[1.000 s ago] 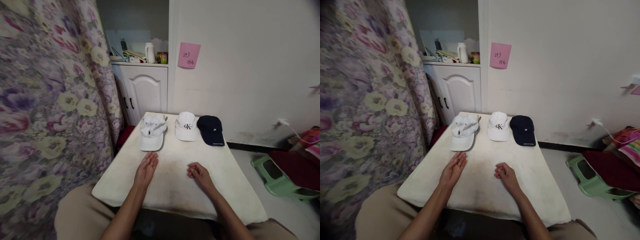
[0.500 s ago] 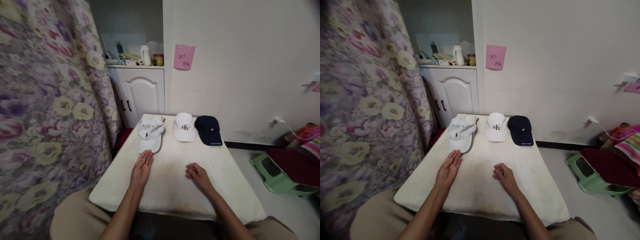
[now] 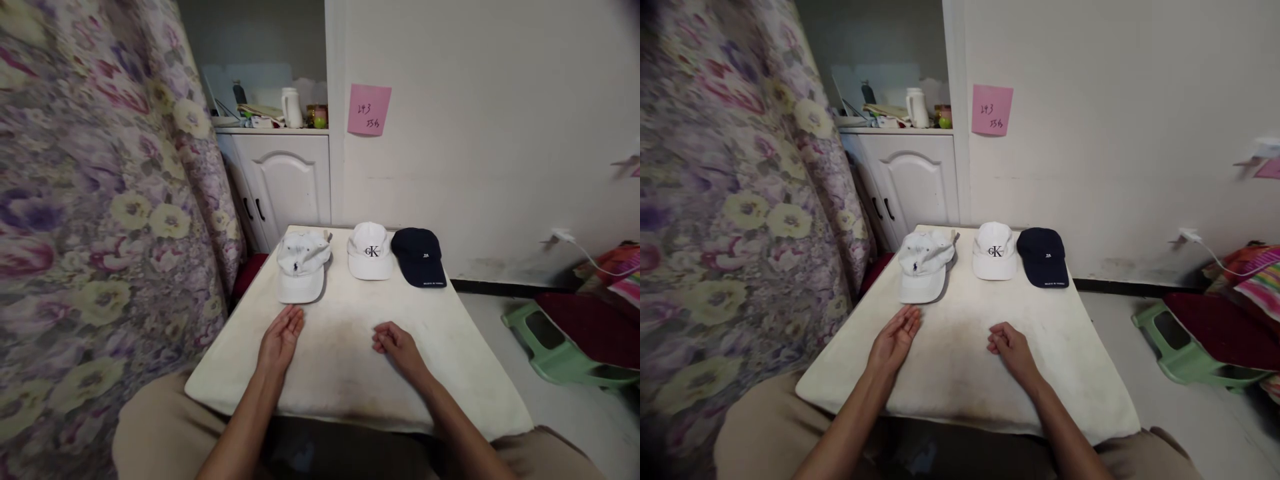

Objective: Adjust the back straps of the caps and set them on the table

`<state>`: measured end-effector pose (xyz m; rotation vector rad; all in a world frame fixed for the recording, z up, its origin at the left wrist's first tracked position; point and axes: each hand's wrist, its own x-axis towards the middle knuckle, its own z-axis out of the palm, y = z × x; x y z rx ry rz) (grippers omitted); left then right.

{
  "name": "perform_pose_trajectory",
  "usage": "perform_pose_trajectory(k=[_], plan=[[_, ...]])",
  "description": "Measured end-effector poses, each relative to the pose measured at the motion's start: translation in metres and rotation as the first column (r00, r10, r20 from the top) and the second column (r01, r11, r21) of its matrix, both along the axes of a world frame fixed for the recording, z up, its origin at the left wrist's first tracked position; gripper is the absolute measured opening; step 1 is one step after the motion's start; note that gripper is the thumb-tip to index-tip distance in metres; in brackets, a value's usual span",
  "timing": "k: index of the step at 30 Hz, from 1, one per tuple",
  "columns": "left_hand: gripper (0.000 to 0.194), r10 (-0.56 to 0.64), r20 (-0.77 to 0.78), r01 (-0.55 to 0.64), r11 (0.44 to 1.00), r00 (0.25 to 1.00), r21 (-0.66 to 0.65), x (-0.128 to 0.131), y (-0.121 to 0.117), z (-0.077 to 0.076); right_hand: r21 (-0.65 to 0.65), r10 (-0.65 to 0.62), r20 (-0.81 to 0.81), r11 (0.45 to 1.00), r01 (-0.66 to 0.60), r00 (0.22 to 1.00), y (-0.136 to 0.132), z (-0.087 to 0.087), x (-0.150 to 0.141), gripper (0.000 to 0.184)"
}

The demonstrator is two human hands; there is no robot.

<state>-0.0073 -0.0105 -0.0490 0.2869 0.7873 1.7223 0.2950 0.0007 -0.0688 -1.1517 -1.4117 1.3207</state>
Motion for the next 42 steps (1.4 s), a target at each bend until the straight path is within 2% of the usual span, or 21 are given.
perform_pose_trajectory(k=[10,18,26,34,38,42], plan=[[0.032,-0.040,0.026,0.039,0.998,0.999,0.048,-0.003,-0.003,0.002,0.008,-0.008,0.000,1.000,0.008,1.000,-0.001,0.001,0.000,0.032],[0.032,-0.036,0.028,0.034,0.996,0.999,0.080,-0.003,0.003,0.009,0.018,0.008,-0.006,1.000,-0.008,1.000,-0.002,0.004,0.001,0.027],[0.023,0.036,0.078,-0.043,0.996,0.996,0.083,-0.005,0.020,0.028,0.019,0.014,-0.011,1.000,-0.014,1.000,0.000,0.000,0.001,0.022],[0.033,0.044,0.161,-0.057,0.995,0.986,0.077,-0.005,0.052,0.044,0.020,-0.001,-0.025,1.000,0.001,1.000,0.002,-0.003,-0.001,0.023],[0.037,0.001,0.170,-0.020,0.994,0.985,0.107,-0.006,0.071,0.060,0.020,-0.006,-0.037,1.000,0.006,0.999,0.002,-0.001,-0.002,0.023],[0.038,-0.017,0.164,-0.006,0.990,0.986,0.139,-0.007,0.093,0.082,0.024,-0.008,-0.055,1.000,0.009,0.998,0.002,0.000,-0.003,0.022]])
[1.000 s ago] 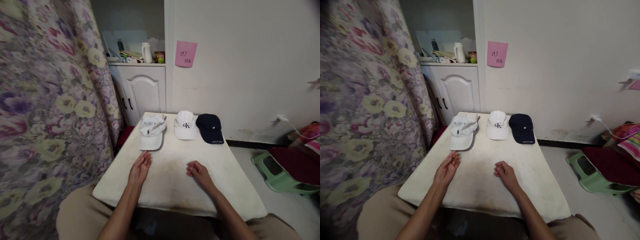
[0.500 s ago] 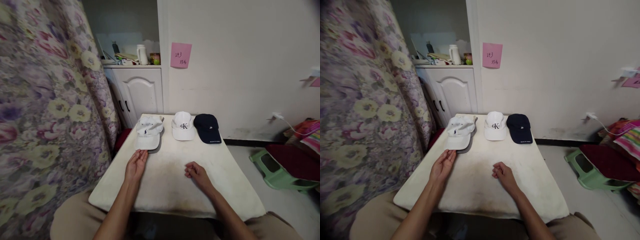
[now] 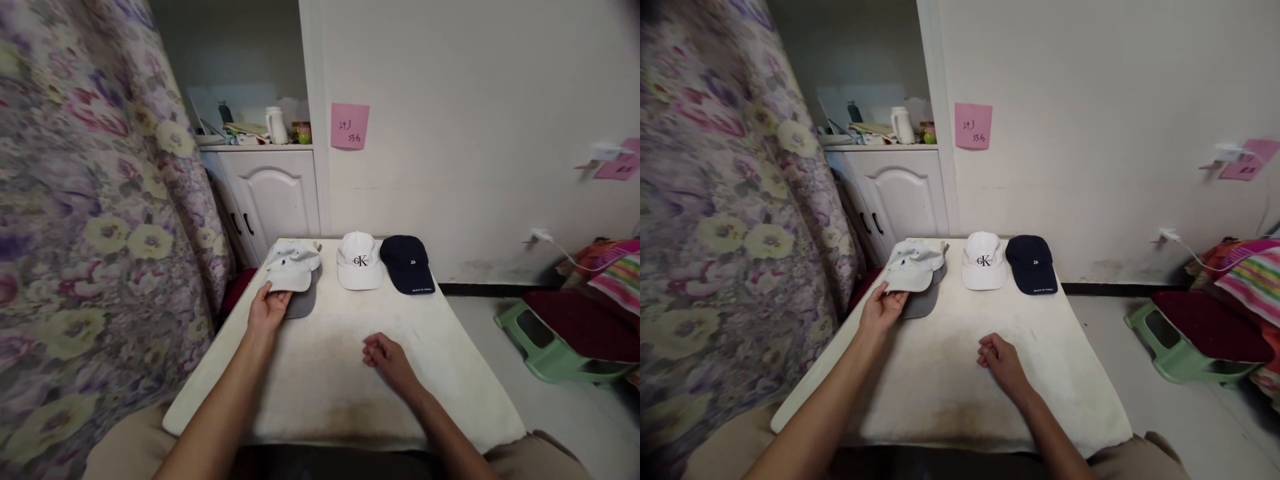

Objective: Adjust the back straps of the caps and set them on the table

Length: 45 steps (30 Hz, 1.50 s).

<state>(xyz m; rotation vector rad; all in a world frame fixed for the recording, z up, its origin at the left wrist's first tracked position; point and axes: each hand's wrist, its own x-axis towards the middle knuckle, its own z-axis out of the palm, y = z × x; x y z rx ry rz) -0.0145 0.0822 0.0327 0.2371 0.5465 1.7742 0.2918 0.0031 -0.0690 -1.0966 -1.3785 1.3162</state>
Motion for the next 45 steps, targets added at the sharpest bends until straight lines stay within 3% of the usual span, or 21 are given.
perform_pose_trajectory(k=[6,9,11,13,16,18,20,23,28,37,42,45], plan=[[0.040,0.000,-0.025,0.004,0.988,1.000,0.156,0.020,0.011,0.042,-0.023,-0.002,-0.064,1.000,0.000,0.998,0.004,-0.005,0.000,0.029],[0.046,-0.036,-0.043,0.044,0.980,0.998,0.194,0.043,-0.005,0.043,-0.050,0.005,-0.122,0.999,-0.012,0.993,0.006,-0.005,0.002,0.038],[0.051,-0.087,-0.067,0.097,0.980,0.994,0.175,0.062,-0.025,0.028,-0.069,0.013,-0.165,0.997,-0.025,0.986,0.007,-0.002,0.006,0.045],[0.054,-0.185,-0.081,0.192,0.978,0.979,0.082,0.081,-0.050,0.002,-0.094,0.023,-0.276,0.994,-0.051,0.961,0.006,0.006,0.011,0.050],[0.056,-0.351,-0.017,0.352,0.936,0.936,0.008,0.108,-0.091,-0.040,-0.113,0.032,-0.490,0.989,-0.100,0.871,0.002,0.022,0.018,0.060],[0.056,-0.457,0.011,0.457,0.889,0.889,-0.011,0.123,-0.116,-0.062,-0.111,0.011,-0.524,0.991,-0.081,0.852,0.000,0.030,0.022,0.063],[0.056,-0.542,0.036,0.542,0.840,0.840,-0.020,0.135,-0.136,-0.074,-0.113,-0.047,-0.509,0.994,-0.012,0.859,-0.002,0.033,0.025,0.060],[0.055,-0.572,0.049,0.574,0.819,0.819,-0.026,0.146,-0.153,-0.081,-0.130,-0.113,-0.492,0.990,0.056,0.863,-0.004,0.030,0.027,0.053],[0.033,-0.582,0.070,0.584,0.812,0.810,-0.010,0.142,-0.149,-0.079,-0.164,-0.106,-0.524,0.986,0.022,0.845,-0.007,0.028,0.030,0.049],[0.020,-0.509,0.053,0.509,0.861,0.859,0.012,0.115,-0.123,-0.065,-0.192,0.039,-0.781,0.935,-0.298,0.624,-0.020,0.034,0.027,0.035],[0.018,-0.493,0.068,0.495,0.869,0.867,-0.006,0.113,-0.124,-0.062,-0.250,-0.056,-0.821,0.930,-0.268,0.568,-0.018,0.031,0.028,0.029],[0.017,-0.531,0.094,0.531,0.847,0.842,0.026,0.112,-0.124,-0.061,-0.288,-0.108,-0.839,0.920,-0.267,0.533,-0.018,0.031,0.028,0.028]])
